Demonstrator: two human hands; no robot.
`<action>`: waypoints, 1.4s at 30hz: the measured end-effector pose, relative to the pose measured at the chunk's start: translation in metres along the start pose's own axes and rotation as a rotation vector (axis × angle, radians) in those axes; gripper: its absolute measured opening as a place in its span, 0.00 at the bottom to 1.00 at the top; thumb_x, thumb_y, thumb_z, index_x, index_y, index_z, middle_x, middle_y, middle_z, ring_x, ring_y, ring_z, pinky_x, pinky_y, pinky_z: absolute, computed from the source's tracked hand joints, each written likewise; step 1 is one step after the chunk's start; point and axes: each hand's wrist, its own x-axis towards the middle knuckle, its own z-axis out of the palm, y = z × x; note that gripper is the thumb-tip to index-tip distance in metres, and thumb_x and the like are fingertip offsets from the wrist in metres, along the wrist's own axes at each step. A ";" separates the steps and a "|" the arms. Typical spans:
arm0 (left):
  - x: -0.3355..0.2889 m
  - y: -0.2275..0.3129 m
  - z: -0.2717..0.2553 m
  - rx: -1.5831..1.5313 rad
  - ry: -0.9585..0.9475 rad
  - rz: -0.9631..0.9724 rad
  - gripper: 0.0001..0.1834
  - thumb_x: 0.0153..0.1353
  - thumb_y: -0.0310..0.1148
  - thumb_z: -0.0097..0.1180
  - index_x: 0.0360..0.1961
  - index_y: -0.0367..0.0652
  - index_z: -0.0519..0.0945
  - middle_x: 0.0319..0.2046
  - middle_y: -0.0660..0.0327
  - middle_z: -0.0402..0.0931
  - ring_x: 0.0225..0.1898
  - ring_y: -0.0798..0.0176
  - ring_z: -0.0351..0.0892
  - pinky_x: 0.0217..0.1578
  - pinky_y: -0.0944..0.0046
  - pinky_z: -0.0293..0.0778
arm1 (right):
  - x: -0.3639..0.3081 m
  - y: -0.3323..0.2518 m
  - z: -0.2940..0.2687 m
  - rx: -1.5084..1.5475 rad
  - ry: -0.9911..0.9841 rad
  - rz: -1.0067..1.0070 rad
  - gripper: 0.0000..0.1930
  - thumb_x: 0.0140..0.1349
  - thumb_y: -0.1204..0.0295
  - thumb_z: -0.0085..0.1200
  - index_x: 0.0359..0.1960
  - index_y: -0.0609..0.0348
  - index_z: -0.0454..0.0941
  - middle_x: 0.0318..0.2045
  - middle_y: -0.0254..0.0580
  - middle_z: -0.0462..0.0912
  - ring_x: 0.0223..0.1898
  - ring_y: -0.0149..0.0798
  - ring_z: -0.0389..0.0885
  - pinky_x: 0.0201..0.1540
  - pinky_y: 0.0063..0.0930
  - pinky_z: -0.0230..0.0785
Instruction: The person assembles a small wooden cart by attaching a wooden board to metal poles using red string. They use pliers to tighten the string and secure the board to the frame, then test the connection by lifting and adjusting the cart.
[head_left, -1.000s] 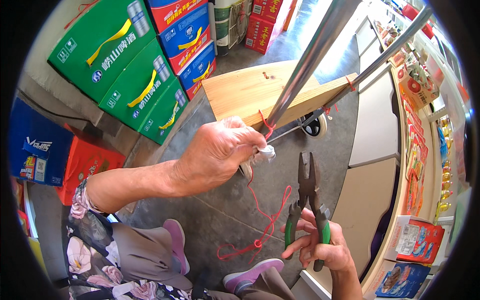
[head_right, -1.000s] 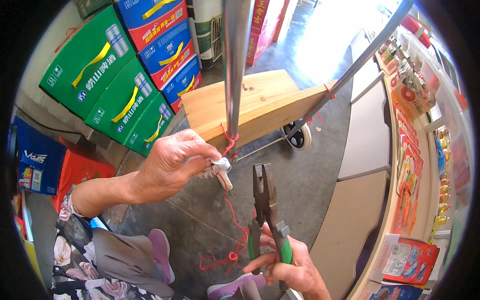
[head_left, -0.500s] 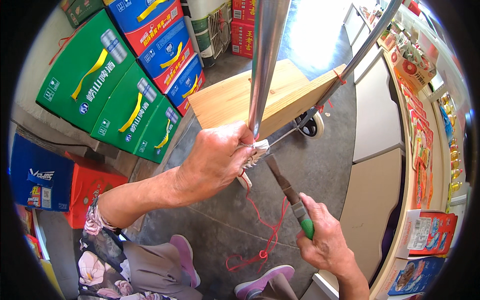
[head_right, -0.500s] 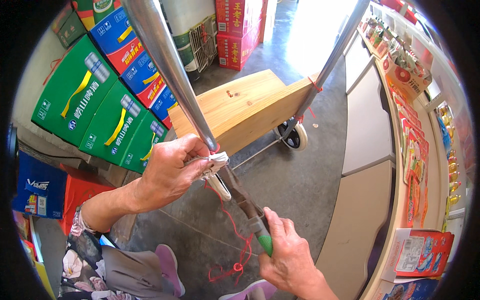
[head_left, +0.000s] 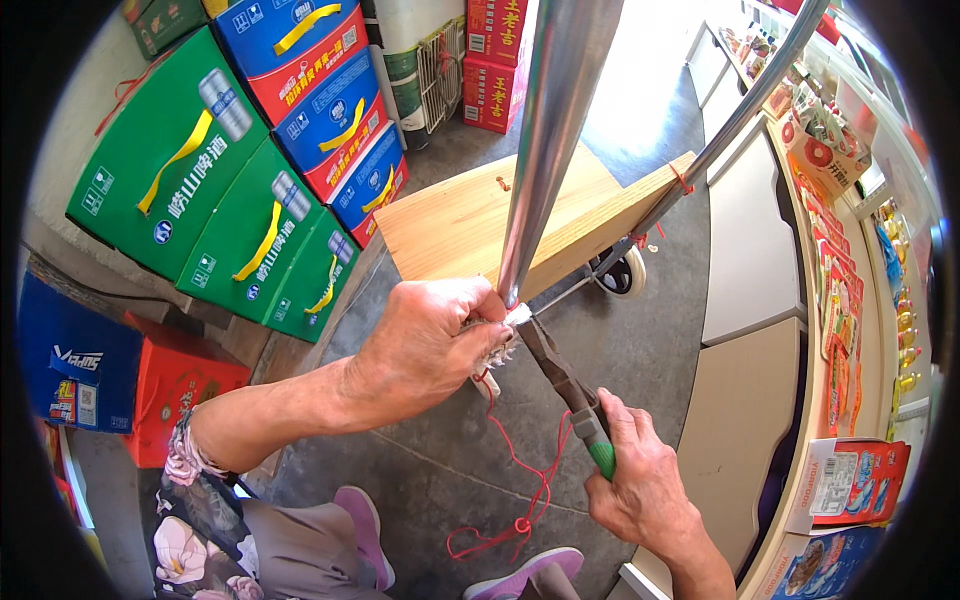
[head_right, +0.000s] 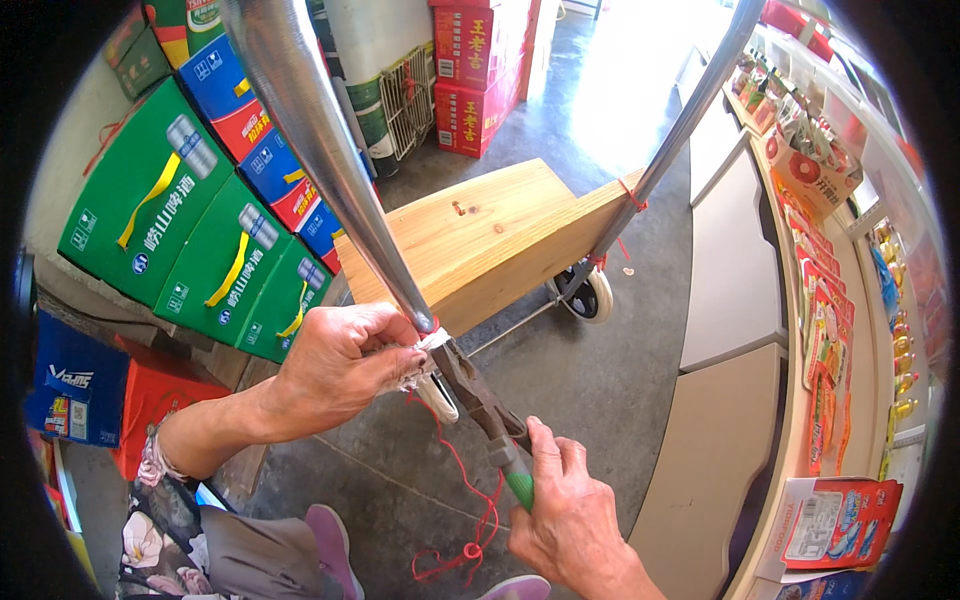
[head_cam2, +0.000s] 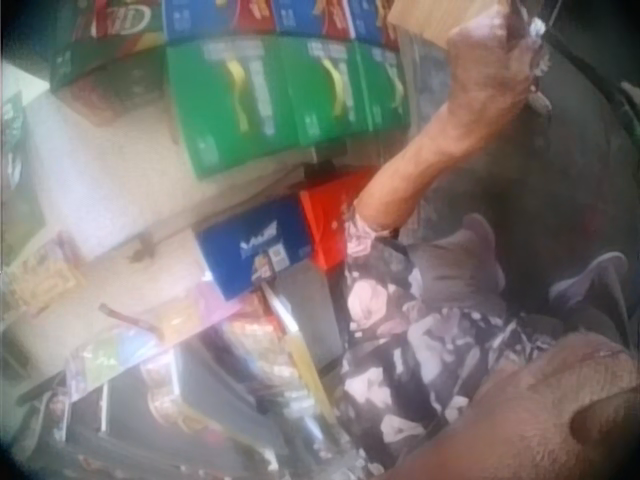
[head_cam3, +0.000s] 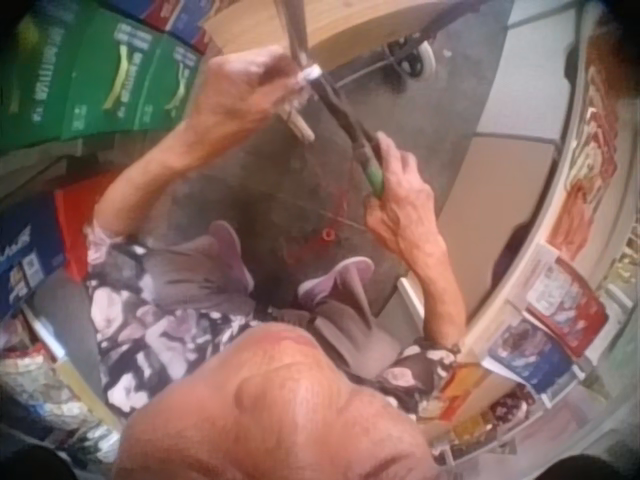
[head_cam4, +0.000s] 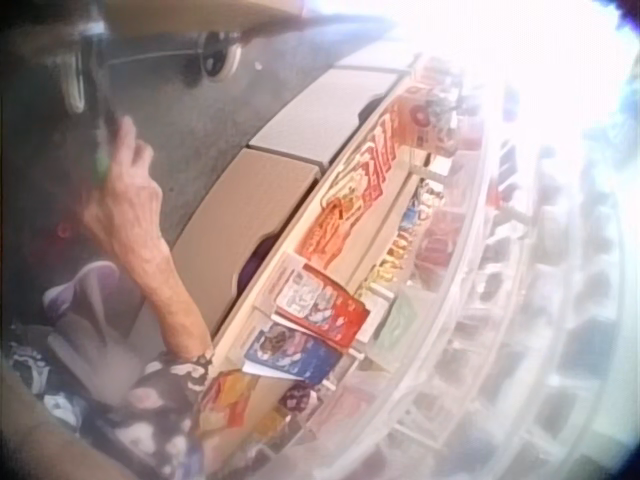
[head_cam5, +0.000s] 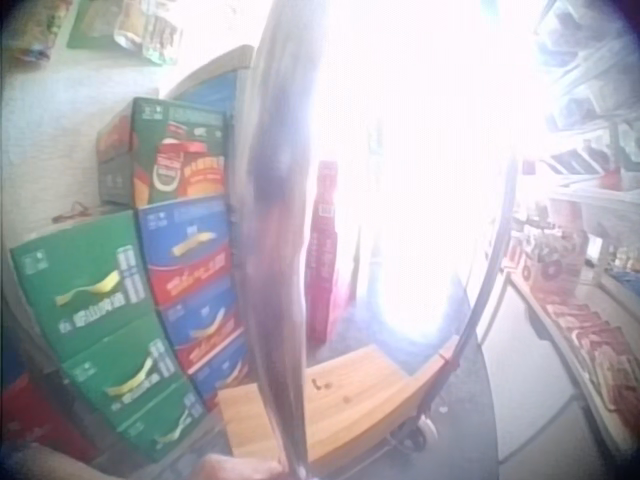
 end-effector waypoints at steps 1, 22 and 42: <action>0.000 0.000 -0.001 0.002 -0.010 -0.001 0.05 0.55 0.25 0.57 0.30 0.33 0.78 0.22 0.49 0.77 0.24 0.57 0.80 0.25 0.62 0.74 | -0.001 0.000 -0.001 -0.021 -0.001 0.008 0.38 0.40 0.81 0.47 0.60 0.70 0.57 0.44 0.66 0.71 0.44 0.63 0.72 0.46 0.46 0.70; 0.005 -0.005 -0.004 0.293 0.034 0.334 0.05 0.52 0.23 0.54 0.32 0.35 0.78 0.22 0.49 0.73 0.26 0.47 0.76 0.27 0.56 0.72 | 0.005 -0.002 -0.006 0.001 -0.023 -0.019 0.38 0.37 0.82 0.49 0.59 0.69 0.60 0.46 0.64 0.72 0.44 0.61 0.74 0.41 0.44 0.74; 0.003 -0.003 -0.002 0.282 0.019 0.339 0.08 0.53 0.21 0.53 0.36 0.37 0.76 0.23 0.53 0.72 0.25 0.51 0.77 0.25 0.58 0.72 | 0.015 0.000 -0.021 0.188 -0.203 0.029 0.36 0.38 0.81 0.48 0.57 0.65 0.64 0.32 0.56 0.73 0.36 0.58 0.74 0.39 0.42 0.68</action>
